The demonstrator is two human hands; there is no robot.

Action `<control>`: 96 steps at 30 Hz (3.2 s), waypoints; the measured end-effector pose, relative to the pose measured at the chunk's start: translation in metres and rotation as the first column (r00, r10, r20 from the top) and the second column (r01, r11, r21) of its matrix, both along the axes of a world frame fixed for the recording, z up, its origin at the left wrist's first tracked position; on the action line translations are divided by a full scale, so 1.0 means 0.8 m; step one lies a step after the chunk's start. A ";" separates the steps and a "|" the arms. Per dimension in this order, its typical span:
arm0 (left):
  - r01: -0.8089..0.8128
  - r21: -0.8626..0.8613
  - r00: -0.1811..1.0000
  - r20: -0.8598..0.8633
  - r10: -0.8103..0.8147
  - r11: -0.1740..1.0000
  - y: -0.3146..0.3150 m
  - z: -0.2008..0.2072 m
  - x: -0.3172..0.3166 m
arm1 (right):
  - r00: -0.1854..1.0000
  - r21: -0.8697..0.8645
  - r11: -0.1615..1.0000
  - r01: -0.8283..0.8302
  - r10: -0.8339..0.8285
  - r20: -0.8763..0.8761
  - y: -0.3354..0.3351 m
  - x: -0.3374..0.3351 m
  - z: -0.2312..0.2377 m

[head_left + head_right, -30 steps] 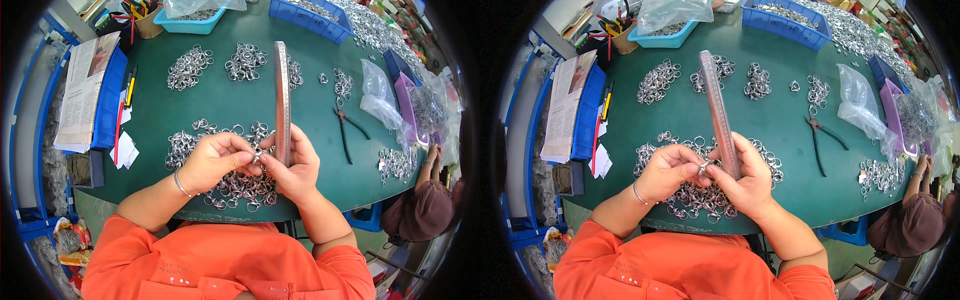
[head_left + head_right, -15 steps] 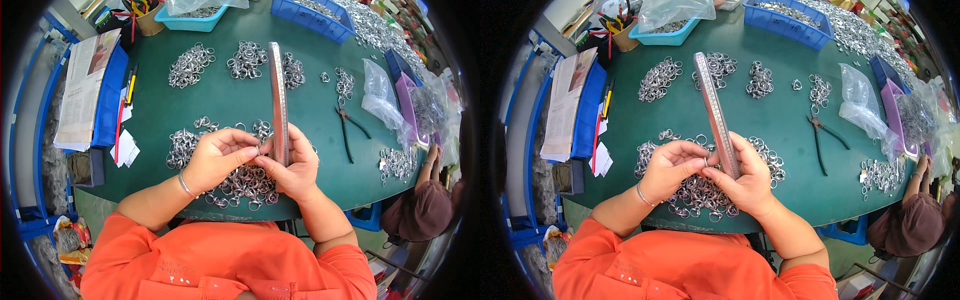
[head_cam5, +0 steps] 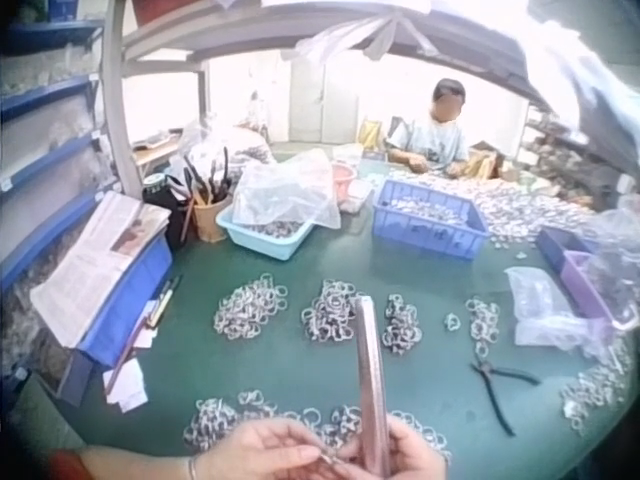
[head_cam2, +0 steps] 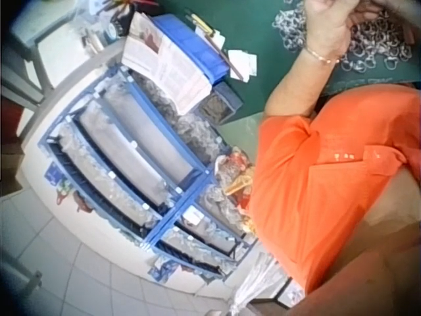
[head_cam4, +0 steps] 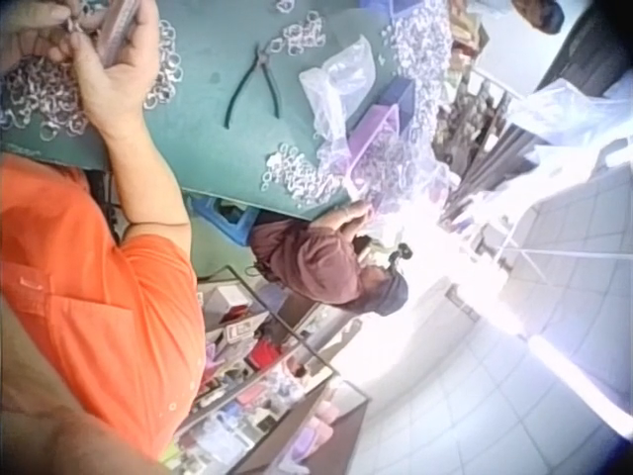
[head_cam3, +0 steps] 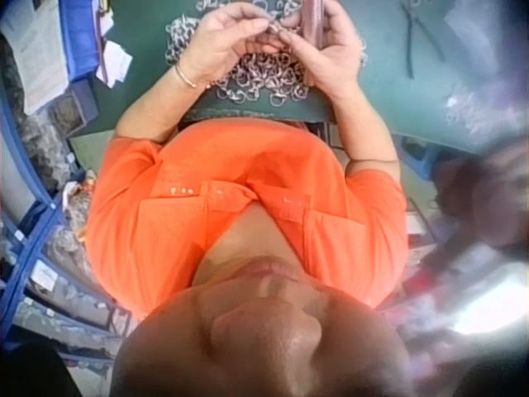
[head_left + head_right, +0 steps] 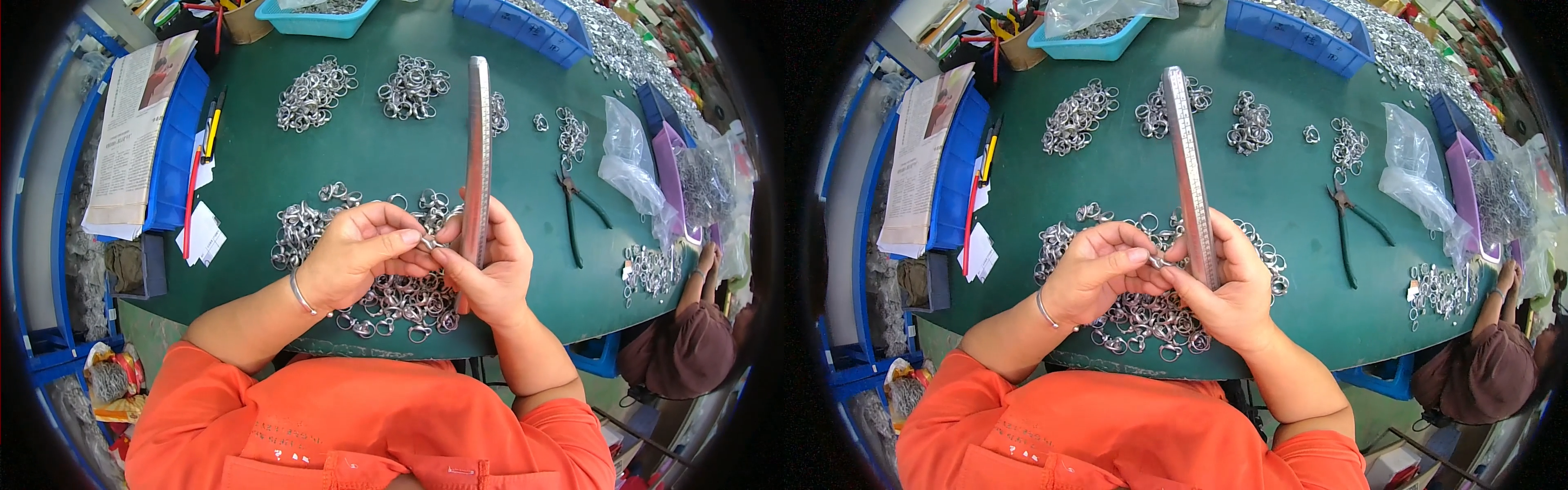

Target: The person picks up metal rings from a pile on the table and slides them onto a tapered ring sizing tool to check their dimensions.

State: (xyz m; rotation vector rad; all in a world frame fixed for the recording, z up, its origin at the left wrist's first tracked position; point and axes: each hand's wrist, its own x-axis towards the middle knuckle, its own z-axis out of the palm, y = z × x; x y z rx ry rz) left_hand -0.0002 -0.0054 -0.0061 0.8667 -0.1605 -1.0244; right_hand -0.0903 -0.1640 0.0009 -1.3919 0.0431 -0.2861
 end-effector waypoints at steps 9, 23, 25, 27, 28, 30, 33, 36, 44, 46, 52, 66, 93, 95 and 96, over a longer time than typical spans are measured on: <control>-0.005 -0.002 0.999 0.032 0.006 1.000 -0.001 0.001 -0.002 | 1.000 -0.007 1.000 -0.012 0.013 0.027 0.000 -0.001 -0.002; -0.101 -0.051 0.865 0.489 0.113 0.994 -0.003 0.006 0.000 | 1.000 -0.114 0.993 0.001 -0.001 0.003 0.000 0.000 0.002; -0.186 -0.016 0.867 0.468 0.172 0.982 0.001 0.008 0.011 | 0.999 0.036 0.999 -0.021 0.023 -0.046 0.001 -0.001 0.009; -0.343 0.035 0.900 0.299 0.318 0.939 0.006 0.012 0.028 | 0.995 0.113 0.994 -0.009 0.020 -0.101 0.002 -0.001 0.014; -0.331 0.012 0.926 0.198 0.322 0.944 0.014 0.008 0.043 | 0.988 0.127 0.992 -0.010 0.030 -0.155 0.001 -0.001 0.019; -0.364 -0.046 0.923 0.115 0.367 0.930 0.020 0.005 0.062 | 0.961 0.057 0.998 -0.018 0.033 -0.274 0.000 -0.003 0.023; -0.413 -0.089 0.893 0.155 0.422 0.906 0.025 0.004 0.071 | 0.920 -0.036 0.989 -0.145 0.121 -0.373 -0.001 -0.011 0.025; -0.418 -0.149 0.896 0.096 0.434 0.896 0.032 0.000 0.074 | 0.974 -0.480 0.855 -0.197 0.116 -0.194 -0.002 -0.014 0.016; -0.359 -0.247 0.910 0.121 0.396 0.900 0.029 -0.007 0.076 | 0.985 -0.667 0.729 -0.150 0.165 -0.042 0.000 -0.003 0.022; -0.349 -0.225 0.897 0.200 0.394 0.910 0.027 -0.007 0.075 | 0.978 -0.646 0.736 -0.203 0.184 -0.098 0.000 -0.002 0.027; -0.194 -0.066 0.941 0.270 0.205 0.979 0.014 0.004 0.053 | 0.978 -0.598 0.775 -0.203 0.187 -0.089 -0.004 -0.004 0.023; -0.032 0.014 0.888 0.460 0.022 0.999 0.029 0.019 0.061 | 0.930 -0.395 0.841 -0.368 0.326 -0.173 -0.008 -0.005 0.030; -0.488 0.618 0.157 0.757 -0.634 0.617 0.044 0.008 0.094 | 0.952 -0.061 0.984 -0.167 0.145 -0.269 -0.009 -0.004 0.028; -0.434 0.629 0.294 0.776 -0.559 0.645 0.049 0.011 0.091 | 0.950 -0.066 0.984 -0.167 0.143 -0.277 -0.008 -0.004 0.029; -0.388 0.653 0.404 0.755 -0.516 0.651 0.049 0.013 0.087 | 0.947 -0.053 0.986 -0.157 0.135 -0.291 -0.008 -0.004 0.027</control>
